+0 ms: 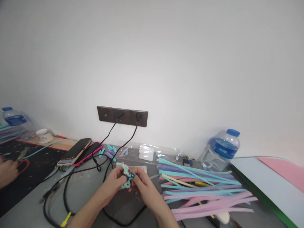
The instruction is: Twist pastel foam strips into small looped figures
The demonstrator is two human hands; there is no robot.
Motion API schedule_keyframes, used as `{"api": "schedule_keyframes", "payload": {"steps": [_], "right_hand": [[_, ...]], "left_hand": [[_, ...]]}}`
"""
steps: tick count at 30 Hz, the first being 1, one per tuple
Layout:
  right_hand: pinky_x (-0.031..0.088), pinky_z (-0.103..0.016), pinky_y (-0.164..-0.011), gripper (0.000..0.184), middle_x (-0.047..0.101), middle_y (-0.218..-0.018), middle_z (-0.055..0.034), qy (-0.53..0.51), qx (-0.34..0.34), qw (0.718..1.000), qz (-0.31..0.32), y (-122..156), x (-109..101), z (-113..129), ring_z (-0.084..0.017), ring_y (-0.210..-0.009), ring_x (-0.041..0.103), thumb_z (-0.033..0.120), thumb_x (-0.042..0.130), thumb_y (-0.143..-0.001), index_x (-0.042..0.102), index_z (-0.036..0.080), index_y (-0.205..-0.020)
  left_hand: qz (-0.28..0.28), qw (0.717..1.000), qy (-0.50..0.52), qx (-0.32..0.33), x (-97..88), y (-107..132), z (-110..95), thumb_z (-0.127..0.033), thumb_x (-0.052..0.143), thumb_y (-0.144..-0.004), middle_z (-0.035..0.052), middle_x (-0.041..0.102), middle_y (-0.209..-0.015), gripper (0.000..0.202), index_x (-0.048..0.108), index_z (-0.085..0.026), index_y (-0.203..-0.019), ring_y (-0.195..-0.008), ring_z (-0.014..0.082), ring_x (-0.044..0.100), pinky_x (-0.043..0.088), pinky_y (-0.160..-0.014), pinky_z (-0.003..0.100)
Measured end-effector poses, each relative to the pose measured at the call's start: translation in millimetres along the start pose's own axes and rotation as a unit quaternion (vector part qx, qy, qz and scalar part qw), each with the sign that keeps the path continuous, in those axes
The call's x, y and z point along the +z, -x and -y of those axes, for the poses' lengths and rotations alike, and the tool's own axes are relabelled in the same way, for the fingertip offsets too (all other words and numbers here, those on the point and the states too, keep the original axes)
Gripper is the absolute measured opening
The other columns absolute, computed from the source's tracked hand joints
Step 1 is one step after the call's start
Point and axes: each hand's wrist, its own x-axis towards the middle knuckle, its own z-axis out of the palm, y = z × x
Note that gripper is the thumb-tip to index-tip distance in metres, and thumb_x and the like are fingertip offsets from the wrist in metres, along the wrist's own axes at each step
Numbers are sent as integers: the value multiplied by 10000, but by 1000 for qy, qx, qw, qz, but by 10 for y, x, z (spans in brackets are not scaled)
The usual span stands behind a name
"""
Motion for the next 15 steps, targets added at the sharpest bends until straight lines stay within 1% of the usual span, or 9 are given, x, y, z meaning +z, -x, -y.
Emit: {"api": "schedule_keyframes", "payload": {"steps": [4,8,10,13,15], "right_hand": [[359,-227,-550,385,486,-667,44,-16,13,1000,3,11,5,28,-108,-582,503,578,587,-778,543,195,-792],[344,-222,-522,371,507,-661,35,14,13,1000,-12,1,-18,16,-110,-572,500,563,572,-794,550,193,-816],[363,-220,-523,348,512,-669,31,4,13,999,-33,-10,-40,0,-112,-575,502,542,581,-791,540,196,-796],[403,-221,-543,313,518,-669,36,-41,12,997,-61,-27,-70,-19,-110,-574,511,490,606,-773,488,202,-741],[408,-223,-528,310,529,-642,46,-58,12,996,-60,-39,-82,-32,-111,-544,523,479,606,-768,453,211,-742]], "left_hand": [[23,999,26,-2,-8,7,12,-118,568,-648,-10,586,-672,123,604,-149,-761,-595,104,550,440,-563,207],[28,999,22,11,-15,13,-5,-136,599,-675,-8,596,-771,185,615,-167,-857,-648,118,564,466,-615,240],[15,1000,3,20,-31,9,-30,-188,641,-695,-5,599,-792,187,621,-170,-880,-679,125,564,463,-635,243],[-18,998,-53,36,-74,-4,-65,-258,670,-722,11,618,-787,183,642,-155,-869,-706,127,553,427,-607,206],[-28,996,-74,42,-105,-12,-78,-275,664,-740,30,637,-849,259,638,-165,-973,-736,138,566,435,-611,208]]}}
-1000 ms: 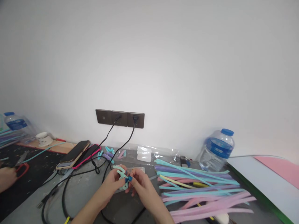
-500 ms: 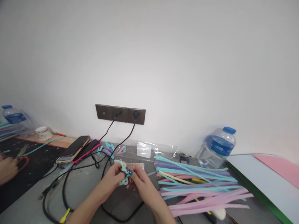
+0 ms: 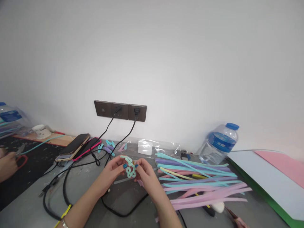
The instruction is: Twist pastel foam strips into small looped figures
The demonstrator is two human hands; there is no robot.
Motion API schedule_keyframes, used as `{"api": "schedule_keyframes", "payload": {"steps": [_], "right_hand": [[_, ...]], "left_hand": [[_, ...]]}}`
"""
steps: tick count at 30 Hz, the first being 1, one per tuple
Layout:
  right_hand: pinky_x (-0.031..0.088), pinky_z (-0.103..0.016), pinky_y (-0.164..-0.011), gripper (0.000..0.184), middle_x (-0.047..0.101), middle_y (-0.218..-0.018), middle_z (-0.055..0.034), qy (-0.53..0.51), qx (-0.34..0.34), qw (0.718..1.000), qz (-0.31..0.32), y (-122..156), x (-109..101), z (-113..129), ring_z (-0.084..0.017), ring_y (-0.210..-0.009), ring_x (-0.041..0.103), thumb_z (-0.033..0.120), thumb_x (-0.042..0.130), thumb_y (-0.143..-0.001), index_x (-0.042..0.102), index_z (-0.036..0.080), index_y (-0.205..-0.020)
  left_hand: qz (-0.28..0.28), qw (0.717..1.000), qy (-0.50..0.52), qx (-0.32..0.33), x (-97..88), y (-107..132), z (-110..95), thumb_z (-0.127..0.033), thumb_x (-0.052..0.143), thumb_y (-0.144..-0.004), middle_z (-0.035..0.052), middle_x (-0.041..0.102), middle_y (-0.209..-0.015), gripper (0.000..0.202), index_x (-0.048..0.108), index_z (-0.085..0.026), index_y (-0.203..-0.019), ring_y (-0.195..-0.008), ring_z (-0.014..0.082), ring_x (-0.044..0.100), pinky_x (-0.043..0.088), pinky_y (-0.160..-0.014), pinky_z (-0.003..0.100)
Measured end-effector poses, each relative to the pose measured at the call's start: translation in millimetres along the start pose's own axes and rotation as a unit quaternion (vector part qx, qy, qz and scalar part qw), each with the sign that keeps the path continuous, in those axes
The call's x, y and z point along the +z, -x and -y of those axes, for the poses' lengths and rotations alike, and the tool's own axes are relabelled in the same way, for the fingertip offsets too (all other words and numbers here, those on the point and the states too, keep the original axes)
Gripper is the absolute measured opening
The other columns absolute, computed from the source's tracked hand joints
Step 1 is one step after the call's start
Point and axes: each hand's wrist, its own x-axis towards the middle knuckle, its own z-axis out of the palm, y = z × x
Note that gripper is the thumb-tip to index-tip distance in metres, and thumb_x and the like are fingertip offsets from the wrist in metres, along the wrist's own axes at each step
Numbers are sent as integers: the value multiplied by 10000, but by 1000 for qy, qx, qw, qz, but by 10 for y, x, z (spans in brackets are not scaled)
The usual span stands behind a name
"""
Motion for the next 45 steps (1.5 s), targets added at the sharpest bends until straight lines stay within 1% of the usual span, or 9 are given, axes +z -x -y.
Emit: {"api": "schedule_keyframes", "payload": {"steps": [5,10,14,18,23,29,33,39,45], "right_hand": [[391,-204,-455,313,472,-565,84,15,-32,999,-21,-26,-20,-27,-92,-463,480,483,618,-765,455,215,-768],[455,-218,-485,326,488,-648,69,-2,-33,999,-24,-2,-13,5,-90,-512,491,495,642,-758,494,212,-827],[484,-230,-527,341,558,-788,23,10,-44,999,-20,17,-5,47,-101,-595,507,476,676,-741,559,202,-908],[455,-212,-551,324,587,-822,-4,58,-81,994,-46,-13,-33,31,-116,-664,529,431,692,-732,609,182,-922],[450,-226,-553,312,617,-738,-19,65,-136,984,-91,-57,-32,-2,-152,-672,577,426,724,-699,611,175,-846],[489,-257,-607,296,670,-765,-49,49,-181,974,-130,-53,-6,18,-183,-713,635,426,727,-705,638,178,-841],[499,-272,-590,309,699,-716,-54,66,-162,973,-150,-58,-25,12,-194,-669,646,408,744,-675,660,171,-855],[523,-318,-617,331,731,-733,-81,100,-142,972,-162,-57,-27,22,-225,-675,664,437,752,-638,710,164,-819],[496,-289,-589,248,718,-675,-58,71,-150,971,-170,-64,29,-13,-204,-643,648,389,747,-651,698,172,-761]], "left_hand": [[-4,990,-96,101,-55,-2,4,-178,636,-744,68,625,-1033,429,565,-221,-1165,-881,184,596,491,-767,284],[15,905,-351,240,-86,36,-6,-85,539,-789,58,638,-968,271,691,-242,-949,-935,201,598,453,-854,302],[-5,858,-428,284,-90,63,-17,-87,518,-821,68,633,-922,256,696,-234,-931,-894,198,598,466,-807,297],[-4,843,-453,291,-95,68,-25,-110,550,-814,71,637,-926,234,697,-232,-949,-888,200,596,469,-800,298],[-33,868,-415,271,-67,45,11,-164,543,-832,65,637,-864,174,709,-205,-869,-815,186,601,471,-713,267],[-44,949,-263,170,16,8,72,-248,518,-833,79,619,-795,229,723,-148,-807,-762,185,593,458,-571,217],[-44,952,-271,137,32,16,38,-245,537,-798,69,628,-741,227,742,-149,-791,-718,179,568,446,-605,234],[-38,972,-229,38,72,35,-34,-304,542,-769,9,544,-529,271,678,-144,-597,-523,128,466,333,-476,208],[-108,989,-101,7,161,40,102,-432,548,-788,-15,531,-565,331,691,-135,-756,-457,85,386,275,-444,193]]}}
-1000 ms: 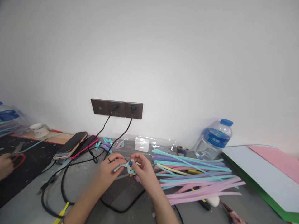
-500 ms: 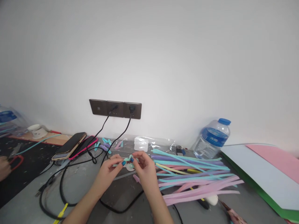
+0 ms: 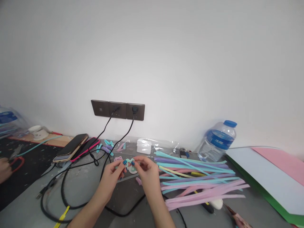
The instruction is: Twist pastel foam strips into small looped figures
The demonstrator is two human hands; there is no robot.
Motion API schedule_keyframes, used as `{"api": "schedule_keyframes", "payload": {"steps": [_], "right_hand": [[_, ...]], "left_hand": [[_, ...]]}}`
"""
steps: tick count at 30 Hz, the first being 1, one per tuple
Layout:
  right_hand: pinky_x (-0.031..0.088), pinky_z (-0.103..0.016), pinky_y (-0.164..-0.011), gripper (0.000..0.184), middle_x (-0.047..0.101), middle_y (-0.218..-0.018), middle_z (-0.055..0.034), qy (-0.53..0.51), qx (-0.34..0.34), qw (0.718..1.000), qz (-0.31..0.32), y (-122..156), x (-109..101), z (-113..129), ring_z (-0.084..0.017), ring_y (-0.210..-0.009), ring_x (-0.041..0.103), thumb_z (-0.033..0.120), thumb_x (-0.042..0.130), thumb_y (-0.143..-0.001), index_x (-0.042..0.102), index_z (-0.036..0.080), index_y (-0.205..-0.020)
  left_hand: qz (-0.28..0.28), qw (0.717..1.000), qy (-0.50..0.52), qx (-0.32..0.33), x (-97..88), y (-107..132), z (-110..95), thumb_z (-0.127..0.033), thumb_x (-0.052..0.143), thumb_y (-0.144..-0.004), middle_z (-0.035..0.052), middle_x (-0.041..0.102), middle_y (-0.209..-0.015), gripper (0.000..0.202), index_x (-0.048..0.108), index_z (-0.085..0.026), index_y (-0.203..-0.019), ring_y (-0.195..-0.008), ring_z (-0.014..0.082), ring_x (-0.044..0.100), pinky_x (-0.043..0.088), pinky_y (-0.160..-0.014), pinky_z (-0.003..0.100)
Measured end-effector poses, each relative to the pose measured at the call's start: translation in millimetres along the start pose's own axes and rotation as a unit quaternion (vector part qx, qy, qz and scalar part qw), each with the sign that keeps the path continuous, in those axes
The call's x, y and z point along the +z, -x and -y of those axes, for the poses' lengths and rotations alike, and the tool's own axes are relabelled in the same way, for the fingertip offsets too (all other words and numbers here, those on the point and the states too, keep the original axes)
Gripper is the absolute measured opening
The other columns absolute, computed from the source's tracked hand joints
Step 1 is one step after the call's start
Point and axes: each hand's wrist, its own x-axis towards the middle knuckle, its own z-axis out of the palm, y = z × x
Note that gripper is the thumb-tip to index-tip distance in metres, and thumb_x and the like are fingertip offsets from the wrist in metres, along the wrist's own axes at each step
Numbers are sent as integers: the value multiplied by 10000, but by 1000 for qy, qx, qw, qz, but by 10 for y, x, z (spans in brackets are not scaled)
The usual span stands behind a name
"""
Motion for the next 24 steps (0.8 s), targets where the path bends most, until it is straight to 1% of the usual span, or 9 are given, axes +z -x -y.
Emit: {"api": "schedule_keyframes", "payload": {"steps": [2,3,6,8,10,12,16,21,24], "right_hand": [[481,-287,-584,219,717,-690,-61,14,-3,1000,-5,0,-6,-25,-203,-646,638,367,733,-661,697,171,-751],[473,-287,-580,207,714,-691,-62,26,-4,1000,-9,-3,-17,-38,-201,-642,630,358,724,-665,697,170,-748],[442,-280,-556,185,696,-669,-54,61,-14,998,-17,-25,-66,-62,-187,-610,595,342,690,-689,701,169,-753],[418,-269,-527,181,683,-658,-48,77,-16,997,-8,-40,-92,-57,-171,-578,563,340,674,-696,703,169,-747],[395,-257,-502,175,674,-652,-43,92,-14,996,11,-46,-101,-39,-156,-548,531,335,666,-700,705,168,-732],[374,-250,-487,164,663,-640,-35,107,-14,994,26,-44,-99,-17,-143,-521,501,322,659,-703,706,167,-730],[360,-245,-488,136,676,-703,-36,129,-21,991,39,-29,-92,-4,-126,-511,469,281,626,-726,699,170,-756],[406,-249,-539,135,662,-722,-36,115,-15,991,70,-19,-72,-36,-149,-597,533,282,617,-750,677,168,-790],[439,-251,-559,232,662,-766,-45,78,-5,994,76,-15,-39,-42,-173,-663,576,329,656,-727,649,165,-890]], "left_hand": [[-15,1000,-2,15,19,6,24,-419,545,-801,-14,538,-579,318,694,-139,-767,-469,88,399,281,-447,194],[-10,999,-11,29,20,7,24,-402,545,-805,-6,553,-591,306,698,-142,-761,-496,100,434,307,-463,197],[35,995,-54,72,-10,-5,-11,-350,554,-795,44,638,-691,265,715,-146,-745,-668,162,557,409,-584,228],[48,993,-80,77,-47,-24,-37,-323,572,-774,73,684,-798,229,720,-149,-783,-736,186,581,432,-637,250],[36,991,-100,76,-84,-44,-49,-296,587,-751,81,697,-870,210,712,-156,-844,-737,186,585,434,-633,254],[25,990,-116,83,-106,-58,-45,-277,591,-736,69,687,-833,181,696,-157,-821,-709,177,579,427,-610,247],[45,988,-134,58,-93,-52,-24,-262,581,-717,23,610,-654,132,655,-154,-709,-604,152,539,408,-559,236],[54,993,-104,23,-47,-29,-33,-209,559,-652,-17,553,-612,54,589,-164,-647,-556,121,509,394,-537,219],[62,996,-59,-31,-36,-34,-35,-223,547,-625,-48,501,-525,49,535,-177,-634,-489,107,488,362,-460,195]]}}
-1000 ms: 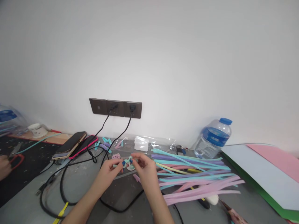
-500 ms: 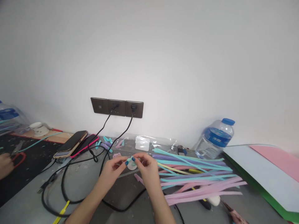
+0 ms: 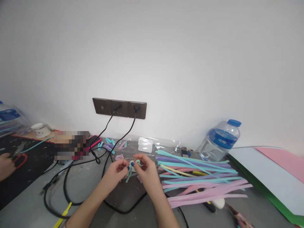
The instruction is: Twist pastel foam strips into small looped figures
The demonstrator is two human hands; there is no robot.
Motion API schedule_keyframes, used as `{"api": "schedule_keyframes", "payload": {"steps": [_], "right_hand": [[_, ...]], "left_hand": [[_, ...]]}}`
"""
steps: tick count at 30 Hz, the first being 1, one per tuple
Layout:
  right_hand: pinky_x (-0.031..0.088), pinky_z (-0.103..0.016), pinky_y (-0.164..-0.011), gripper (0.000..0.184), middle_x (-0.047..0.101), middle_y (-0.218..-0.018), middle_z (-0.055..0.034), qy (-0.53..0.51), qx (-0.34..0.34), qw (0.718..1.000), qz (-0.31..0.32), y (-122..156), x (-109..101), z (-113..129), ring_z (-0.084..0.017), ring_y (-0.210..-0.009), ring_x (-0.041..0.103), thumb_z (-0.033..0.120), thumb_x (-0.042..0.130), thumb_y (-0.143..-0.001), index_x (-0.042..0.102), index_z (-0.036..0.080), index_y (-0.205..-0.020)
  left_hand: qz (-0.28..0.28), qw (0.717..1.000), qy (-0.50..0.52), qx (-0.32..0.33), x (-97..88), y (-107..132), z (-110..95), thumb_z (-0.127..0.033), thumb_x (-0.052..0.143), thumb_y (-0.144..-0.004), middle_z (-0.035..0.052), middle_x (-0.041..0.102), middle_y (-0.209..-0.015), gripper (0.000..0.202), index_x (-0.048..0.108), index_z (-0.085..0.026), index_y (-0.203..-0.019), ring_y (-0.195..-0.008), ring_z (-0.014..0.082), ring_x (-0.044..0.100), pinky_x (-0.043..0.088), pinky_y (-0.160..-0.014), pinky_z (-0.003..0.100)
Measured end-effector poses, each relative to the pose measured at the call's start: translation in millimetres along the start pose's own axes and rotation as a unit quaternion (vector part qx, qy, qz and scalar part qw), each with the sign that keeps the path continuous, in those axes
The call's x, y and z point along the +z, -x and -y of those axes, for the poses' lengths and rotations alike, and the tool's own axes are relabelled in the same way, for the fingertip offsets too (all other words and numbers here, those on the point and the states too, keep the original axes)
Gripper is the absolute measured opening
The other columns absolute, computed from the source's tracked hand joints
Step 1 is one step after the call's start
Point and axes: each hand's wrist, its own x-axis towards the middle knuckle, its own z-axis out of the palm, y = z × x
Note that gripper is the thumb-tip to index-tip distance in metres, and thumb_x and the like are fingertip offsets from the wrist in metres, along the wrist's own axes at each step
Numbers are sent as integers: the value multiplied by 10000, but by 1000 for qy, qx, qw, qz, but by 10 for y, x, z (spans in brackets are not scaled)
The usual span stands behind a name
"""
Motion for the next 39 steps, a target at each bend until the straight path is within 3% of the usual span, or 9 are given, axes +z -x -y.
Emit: {"api": "schedule_keyframes", "payload": {"steps": [3,7,14,23,26,29,32,35,39], "right_hand": [[451,-251,-558,256,646,-743,-32,-20,22,999,28,3,29,2,-170,-645,580,360,680,-708,626,164,-864],[435,-248,-525,184,627,-640,-8,-7,39,998,53,4,37,-22,-157,-568,558,342,657,-715,627,162,-741],[461,-271,-594,129,674,-707,-37,107,8,994,9,12,31,-111,-188,-632,599,219,583,-714,664,151,-787],[457,-259,-556,138,672,-651,-26,141,-6,989,41,15,-1,-53,-175,-588,575,184,574,-710,703,162,-755],[466,-254,-550,152,676,-689,-34,76,13,996,55,18,-1,-5,-177,-618,586,245,604,-733,703,164,-816],[471,-234,-517,284,687,-770,-48,-31,65,994,86,22,-15,32,-179,-666,612,380,613,-777,675,168,-955],[452,-212,-497,316,688,-776,-45,-67,84,988,114,25,-33,24,-164,-657,618,414,664,-747,673,171,-949],[415,-206,-480,285,675,-712,-30,-61,73,989,114,20,-41,-20,-142,-596,597,419,674,-742,682,162,-863],[403,-206,-481,291,650,-661,-15,-55,65,993,85,10,-40,-49,-130,-570,574,442,650,-772,664,156,-829]], "left_hand": [[1,999,32,-45,8,-10,8,-271,555,-623,-44,522,-508,107,530,-182,-676,-475,124,521,316,-386,176],[-2,998,52,-37,13,-22,48,-339,572,-646,-13,571,-575,190,554,-176,-743,-539,160,569,342,-374,188],[-58,980,-139,133,23,-3,93,-157,487,-724,5,589,-720,68,546,-190,-726,-675,156,555,407,-605,236],[5,948,-293,126,-1,100,38,-152,388,-838,17,566,-710,124,490,-220,-816,-669,191,548,319,-591,259],[11,969,-221,110,-1,81,51,-176,382,-854,18,577,-726,119,490,-219,-828,-680,186,552,346,-613,256],[1,993,-72,88,1,34,43,-262,422,-854,9,569,-747,114,505,-203,-802,-686,164,531,389,-626,244],[-10,998,53,14,8,10,22,-350,486,-813,-31,506,-664,161,524,-194,-802,-576,120,456,349,-516,203],[-5,993,105,-47,20,22,10,-402,544,-761,-69,410,-577,209,527,-194,-774,-491,89,360,264,-440,179],[2,991,115,-69,37,52,-3,-392,571,-731,-72,398,-567,207,516,-193,-722,-489,80,345,258,-439,173]]}}
